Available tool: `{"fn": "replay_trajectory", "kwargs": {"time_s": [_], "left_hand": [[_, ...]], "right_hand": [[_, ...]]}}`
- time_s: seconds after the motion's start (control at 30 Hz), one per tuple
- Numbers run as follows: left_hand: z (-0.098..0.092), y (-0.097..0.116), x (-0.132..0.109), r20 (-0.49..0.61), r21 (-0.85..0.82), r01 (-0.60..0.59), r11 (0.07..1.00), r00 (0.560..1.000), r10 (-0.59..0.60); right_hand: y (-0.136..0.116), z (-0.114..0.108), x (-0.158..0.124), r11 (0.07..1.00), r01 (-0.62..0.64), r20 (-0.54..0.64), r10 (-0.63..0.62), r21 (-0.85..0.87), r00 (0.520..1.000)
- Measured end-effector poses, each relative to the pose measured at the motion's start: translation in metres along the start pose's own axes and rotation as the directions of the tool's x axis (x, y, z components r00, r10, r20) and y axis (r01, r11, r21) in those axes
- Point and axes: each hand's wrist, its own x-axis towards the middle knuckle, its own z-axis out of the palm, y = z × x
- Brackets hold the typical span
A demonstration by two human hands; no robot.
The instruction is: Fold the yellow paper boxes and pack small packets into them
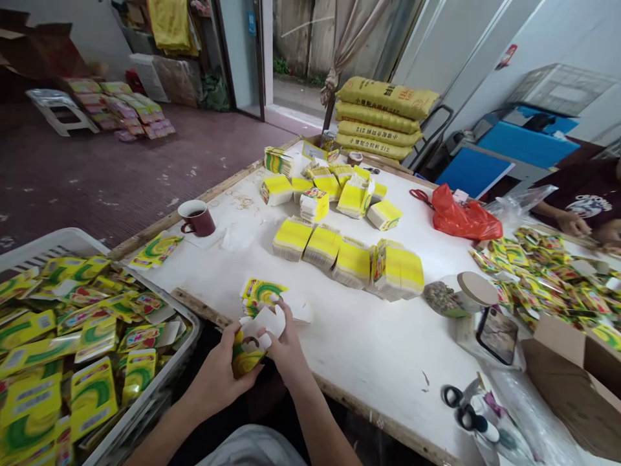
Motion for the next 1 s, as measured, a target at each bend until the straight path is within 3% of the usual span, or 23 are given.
{"fn": "replay_trajectory", "kwargs": {"time_s": [0.1,0.27,0.37,0.47,0.53,0.63,0.7,0.77,0.87,0.93,1.0], "left_hand": [[0.008,-0.007,-0.004,-0.039,0.063,-0.105,0.992,0.993,0.108],[0.014,-0.013,0.001,-0.221,0.167,-0.311,0.936,0.913,0.343],[0.012,-0.011,0.006,-0.245,0.118,-0.402,0.908,0.874,0.419],[0.005,-0.004,0.009,-0.171,0.097,-0.326,0.94,0.925,0.339],[-0.001,0.001,0.012,-0.042,0.068,-0.21,0.975,0.976,0.213],[-0.005,0.0,0.017,0.134,-0.023,-0.042,0.999,0.99,0.044],[-0.001,-0.009,0.02,0.11,-0.013,-0.047,0.999,0.993,0.048],[0.004,-0.02,0.02,-0.022,0.083,-0.13,0.988,0.991,0.132],[0.006,-0.029,0.016,-0.16,0.204,-0.116,0.972,0.976,0.15],[-0.001,-0.026,0.013,-0.157,0.207,-0.032,0.978,0.985,0.066],[-0.013,-0.019,0.012,-0.096,0.19,0.007,0.982,0.995,0.011]], "right_hand": [[-0.003,0.009,0.003,0.923,-0.23,0.114,0.204,0.307,0.972],[-0.004,0.02,0.002,0.92,-0.169,0.065,0.156,0.353,0.986],[-0.003,0.018,0.0,0.918,-0.196,0.172,0.143,0.345,0.975],[-0.006,0.01,0.0,0.952,-0.195,0.278,0.126,0.237,0.952],[-0.008,0.006,0.0,0.991,-0.107,0.239,0.086,0.076,0.967],[-0.009,0.006,-0.005,0.982,0.074,0.237,-0.031,-0.171,0.971],[-0.007,0.009,-0.008,0.942,0.205,0.294,-0.123,-0.265,0.948],[-0.002,0.013,-0.009,0.901,0.309,0.325,-0.207,-0.303,0.923],[0.006,0.01,-0.004,0.868,0.37,0.242,-0.301,-0.332,0.922],[0.009,0.004,0.0,0.839,0.389,0.208,-0.332,-0.38,0.92],[0.008,-0.005,0.004,0.796,0.425,0.286,-0.326,-0.432,0.901]]}}
